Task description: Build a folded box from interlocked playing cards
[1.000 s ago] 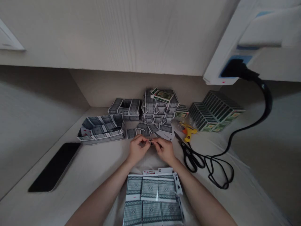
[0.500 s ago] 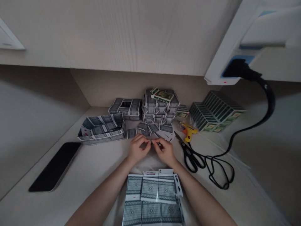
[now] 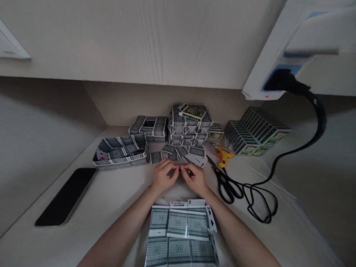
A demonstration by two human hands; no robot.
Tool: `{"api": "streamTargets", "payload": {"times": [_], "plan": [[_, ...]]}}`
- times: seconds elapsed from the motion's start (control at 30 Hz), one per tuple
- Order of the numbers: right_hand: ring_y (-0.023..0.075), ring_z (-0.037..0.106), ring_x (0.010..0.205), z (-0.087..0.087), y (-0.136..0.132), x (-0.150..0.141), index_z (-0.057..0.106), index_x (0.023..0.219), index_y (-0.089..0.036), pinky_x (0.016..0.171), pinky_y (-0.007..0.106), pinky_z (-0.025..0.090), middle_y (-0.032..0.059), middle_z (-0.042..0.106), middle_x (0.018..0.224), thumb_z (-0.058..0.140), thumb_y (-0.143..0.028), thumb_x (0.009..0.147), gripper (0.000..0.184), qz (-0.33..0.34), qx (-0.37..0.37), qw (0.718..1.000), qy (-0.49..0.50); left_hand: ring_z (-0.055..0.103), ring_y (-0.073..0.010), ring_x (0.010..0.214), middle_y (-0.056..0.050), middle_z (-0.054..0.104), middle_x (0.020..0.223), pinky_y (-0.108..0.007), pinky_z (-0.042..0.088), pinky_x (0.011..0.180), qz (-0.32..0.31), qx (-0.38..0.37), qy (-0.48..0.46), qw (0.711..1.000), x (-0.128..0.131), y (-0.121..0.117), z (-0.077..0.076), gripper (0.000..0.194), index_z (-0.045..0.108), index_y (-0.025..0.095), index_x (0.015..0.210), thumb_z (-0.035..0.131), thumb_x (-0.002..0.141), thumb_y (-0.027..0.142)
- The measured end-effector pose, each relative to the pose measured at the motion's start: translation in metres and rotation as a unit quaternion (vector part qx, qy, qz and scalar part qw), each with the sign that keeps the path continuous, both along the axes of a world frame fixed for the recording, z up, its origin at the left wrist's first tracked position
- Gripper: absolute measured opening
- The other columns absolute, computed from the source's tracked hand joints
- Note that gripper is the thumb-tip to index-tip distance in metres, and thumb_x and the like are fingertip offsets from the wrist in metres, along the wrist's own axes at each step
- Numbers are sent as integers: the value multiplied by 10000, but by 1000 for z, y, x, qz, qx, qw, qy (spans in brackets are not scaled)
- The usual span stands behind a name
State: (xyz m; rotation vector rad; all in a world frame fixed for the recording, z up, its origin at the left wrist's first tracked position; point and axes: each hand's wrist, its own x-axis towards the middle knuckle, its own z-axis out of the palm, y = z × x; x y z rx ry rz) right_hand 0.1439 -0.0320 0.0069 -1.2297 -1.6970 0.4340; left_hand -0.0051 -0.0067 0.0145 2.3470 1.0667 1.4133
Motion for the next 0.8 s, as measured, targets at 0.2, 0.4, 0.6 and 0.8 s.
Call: {"api": "streamTargets", "payload": {"times": [0.2, 0.4, 0.6, 0.8], "plan": [[99, 490, 438, -6, 5, 4, 622, 779, -192, 457, 215, 384, 0, 624, 595, 513, -329, 770, 175, -35, -1, 999, 9, 524, -140, 663, -5, 540, 629, -270, 415, 621, 25, -12, -12, 1000, 4, 0, -2, 102, 520, 194, 640, 525, 742, 207], [130, 566, 511, -11, 11, 10, 578, 795, -192, 522, 233, 438, -5, 598, 570, 495, -326, 784, 158, -31, -29, 993, 112, 528, -142, 677, -6, 537, 659, -260, 417, 619, 44, -34, -40, 998, 5, 2, -4, 81, 518, 193, 669, 524, 747, 209], [141, 604, 557, -11, 12, 8, 575, 807, -192, 555, 245, 463, 3, 622, 602, 494, -317, 791, 150, 2, -59, 989, 139, 530, -130, 668, -8, 567, 680, -251, 416, 619, 1, -58, -22, 998, 6, 3, -6, 74, 561, 192, 721, 523, 777, 220], [144, 617, 580, -11, 10, 6, 592, 781, -185, 574, 247, 477, 21, 650, 651, 521, -330, 774, 162, 0, -51, 990, 130, 540, -142, 692, -22, 583, 680, -261, 420, 632, 7, -36, 19, 999, 6, 3, -4, 116, 564, 187, 694, 512, 789, 229]]}}
